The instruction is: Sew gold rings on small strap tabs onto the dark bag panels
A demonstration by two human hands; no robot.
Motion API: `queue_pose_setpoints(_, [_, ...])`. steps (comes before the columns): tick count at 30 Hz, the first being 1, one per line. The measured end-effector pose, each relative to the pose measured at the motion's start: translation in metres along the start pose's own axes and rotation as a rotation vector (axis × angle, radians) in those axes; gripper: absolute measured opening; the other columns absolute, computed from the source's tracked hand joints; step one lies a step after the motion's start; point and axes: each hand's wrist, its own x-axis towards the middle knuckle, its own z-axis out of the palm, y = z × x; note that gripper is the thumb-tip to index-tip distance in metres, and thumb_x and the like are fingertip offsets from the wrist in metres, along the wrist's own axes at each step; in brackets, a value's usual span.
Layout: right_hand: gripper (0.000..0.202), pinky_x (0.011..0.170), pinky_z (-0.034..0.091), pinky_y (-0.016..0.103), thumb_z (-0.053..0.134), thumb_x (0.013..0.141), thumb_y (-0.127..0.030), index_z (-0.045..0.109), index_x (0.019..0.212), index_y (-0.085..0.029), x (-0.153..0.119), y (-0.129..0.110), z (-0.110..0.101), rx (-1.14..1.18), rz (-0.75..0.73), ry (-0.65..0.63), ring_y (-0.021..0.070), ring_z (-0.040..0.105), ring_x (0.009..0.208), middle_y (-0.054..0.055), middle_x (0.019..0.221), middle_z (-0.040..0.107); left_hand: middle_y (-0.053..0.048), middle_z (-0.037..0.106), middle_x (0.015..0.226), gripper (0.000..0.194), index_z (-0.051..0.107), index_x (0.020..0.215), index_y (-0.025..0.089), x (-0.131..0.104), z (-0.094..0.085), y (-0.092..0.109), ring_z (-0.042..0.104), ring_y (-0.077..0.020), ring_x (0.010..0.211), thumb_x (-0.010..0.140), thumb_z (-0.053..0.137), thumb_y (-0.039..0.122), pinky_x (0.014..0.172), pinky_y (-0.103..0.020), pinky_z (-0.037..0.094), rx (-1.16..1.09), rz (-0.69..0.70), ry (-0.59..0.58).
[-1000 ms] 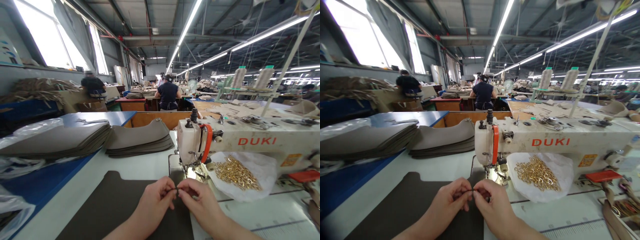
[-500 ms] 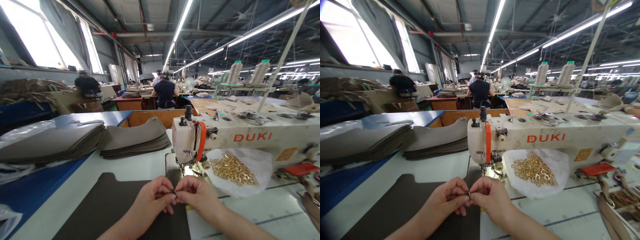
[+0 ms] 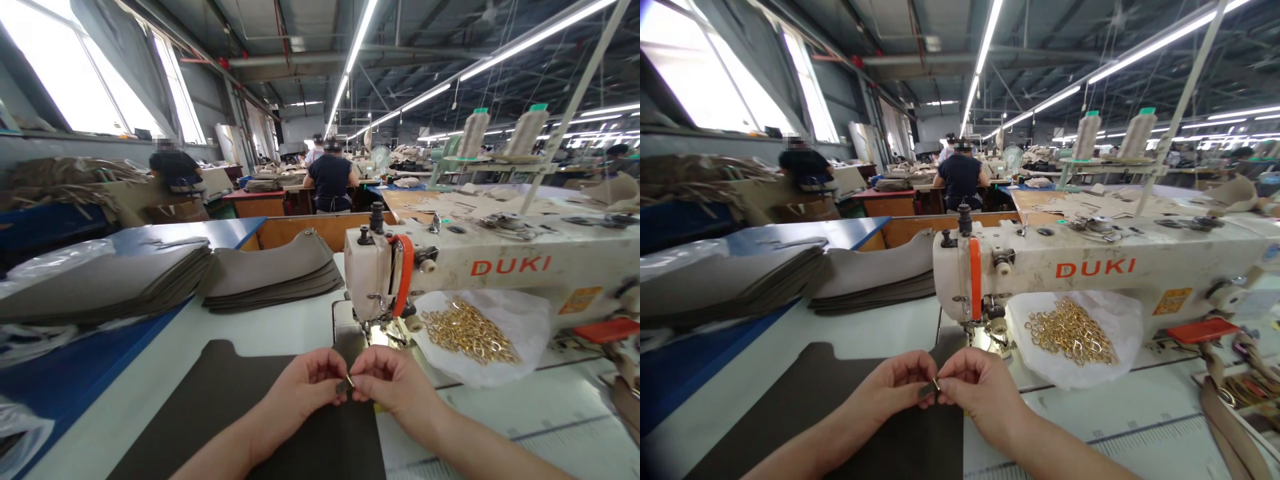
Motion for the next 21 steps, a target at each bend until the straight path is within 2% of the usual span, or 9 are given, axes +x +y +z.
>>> queue_pose_setpoints(6, [0.017, 0.061, 0.045, 0.023, 0.067, 0.076, -0.033, 0.061, 0.078, -0.017, -0.009, -0.006, 0.003, -0.089, -0.074, -0.065, 0.0117, 0.058, 0.063, -0.002, 0.066, 0.061, 0.003, 0.058, 0.064, 0.006, 0.056, 0.07, 0.015, -0.006, 0.002, -0.001, 0.049, -0.0105, 0.06, 0.066, 0.06, 0.016, 0.058, -0.022, 0.034, 0.126, 0.032, 0.002])
queue_pose_setpoints(8, [0.015, 0.062, 0.043, 0.023, 0.069, 0.073, -0.026, 0.06, 0.082, -0.018, -0.012, -0.007, 0.005, -0.194, -0.104, -0.06, 0.0115, 0.055, 0.065, -0.002, 0.071, 0.06, 0.004, 0.055, 0.064, 0.005, 0.056, 0.07, 0.016, -0.009, 0.003, -0.001, 0.047, -0.0106, 0.059, 0.066, 0.058, 0.016, 0.056, -0.022, 0.033, 0.201, 0.058, 0.018])
queue_pose_setpoints(11, [0.024, 0.06, 0.042, 0.023, 0.072, 0.065, -0.017, 0.056, 0.082, -0.019, -0.015, -0.007, 0.006, -0.357, -0.122, -0.031, 0.012, 0.053, 0.064, -0.004, 0.071, 0.057, 0.003, 0.054, 0.066, 0.005, 0.055, 0.071, 0.016, -0.013, 0.004, -0.003, 0.047, -0.0113, 0.06, 0.067, 0.056, 0.015, 0.055, -0.022, 0.034, 0.304, 0.067, 0.038])
queue_pose_setpoints(14, [0.019, 0.061, 0.042, 0.023, 0.065, 0.065, -0.01, 0.055, 0.077, -0.02, -0.016, -0.005, 0.004, -0.431, -0.179, -0.005, 0.0123, 0.052, 0.064, -0.004, 0.07, 0.056, 0.003, 0.054, 0.068, 0.008, 0.055, 0.073, 0.017, -0.013, 0.005, -0.005, 0.047, -0.0109, 0.059, 0.066, 0.053, 0.013, 0.054, -0.022, 0.034, 0.363, 0.111, 0.06])
queue_pose_setpoints(18, [0.011, 0.062, 0.042, 0.023, 0.055, 0.067, -0.008, 0.055, 0.07, -0.019, -0.014, -0.005, 0.0, -0.453, -0.266, 0.004, 0.0125, 0.053, 0.067, -0.001, 0.074, 0.058, 0.001, 0.057, 0.074, 0.008, 0.053, 0.069, 0.018, -0.009, 0.005, -0.008, 0.053, -0.0137, 0.068, 0.064, 0.052, 0.011, 0.061, -0.024, 0.041, 0.297, 0.195, 0.097])
queue_pose_setpoints(21, [0.011, 0.061, 0.042, 0.023, 0.055, 0.067, -0.008, 0.055, 0.067, -0.019, -0.013, -0.004, 0.0, -0.44, -0.269, 0.03, 0.0123, 0.052, 0.066, 0.0, 0.076, 0.059, 0.0, 0.059, 0.074, 0.007, 0.053, 0.066, 0.018, -0.009, 0.007, -0.007, 0.055, -0.015, 0.069, 0.063, 0.055, 0.012, 0.065, -0.026, 0.043, 0.247, 0.207, 0.141])
